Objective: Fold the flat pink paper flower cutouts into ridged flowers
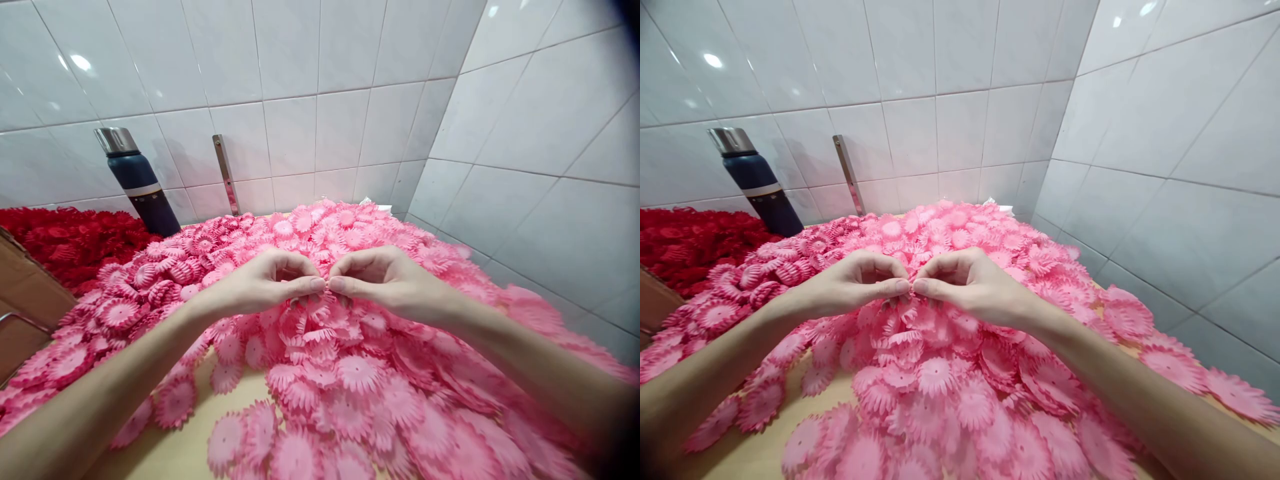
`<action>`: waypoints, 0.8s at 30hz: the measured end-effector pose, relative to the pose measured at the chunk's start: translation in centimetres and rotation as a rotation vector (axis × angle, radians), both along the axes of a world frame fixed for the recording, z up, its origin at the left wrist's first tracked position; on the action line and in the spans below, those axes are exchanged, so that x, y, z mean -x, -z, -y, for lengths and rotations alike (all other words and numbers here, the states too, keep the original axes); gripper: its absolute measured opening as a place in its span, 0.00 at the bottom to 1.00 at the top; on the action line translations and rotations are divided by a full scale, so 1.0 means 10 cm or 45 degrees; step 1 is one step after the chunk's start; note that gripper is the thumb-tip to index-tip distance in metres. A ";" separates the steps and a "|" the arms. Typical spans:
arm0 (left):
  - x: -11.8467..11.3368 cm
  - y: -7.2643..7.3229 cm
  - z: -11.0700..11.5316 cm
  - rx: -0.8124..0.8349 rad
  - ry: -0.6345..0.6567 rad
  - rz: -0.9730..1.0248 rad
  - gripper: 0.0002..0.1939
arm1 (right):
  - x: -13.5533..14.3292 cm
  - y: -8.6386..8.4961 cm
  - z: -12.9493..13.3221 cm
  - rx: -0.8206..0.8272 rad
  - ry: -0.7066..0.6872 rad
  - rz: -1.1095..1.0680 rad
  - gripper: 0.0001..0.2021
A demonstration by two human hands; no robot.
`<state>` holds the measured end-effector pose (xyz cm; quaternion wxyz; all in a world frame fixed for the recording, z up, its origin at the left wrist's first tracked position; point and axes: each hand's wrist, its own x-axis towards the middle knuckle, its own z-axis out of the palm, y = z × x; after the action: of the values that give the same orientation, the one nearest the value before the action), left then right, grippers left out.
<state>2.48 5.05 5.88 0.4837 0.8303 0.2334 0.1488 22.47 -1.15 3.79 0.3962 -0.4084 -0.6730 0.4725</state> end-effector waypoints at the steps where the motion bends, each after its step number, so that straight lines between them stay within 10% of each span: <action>1: 0.00 -0.01 0.00 0.018 0.005 0.005 0.15 | 0.00 0.00 0.00 0.003 0.003 -0.005 0.09; 24: 0.04 -0.06 0.02 -0.008 -0.051 0.036 0.08 | -0.06 -0.02 -0.03 0.038 0.027 -0.131 0.09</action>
<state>2.05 4.83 6.48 0.4812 0.8249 0.2425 0.1708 23.06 -0.84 4.02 0.4292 -0.3965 -0.6402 0.4988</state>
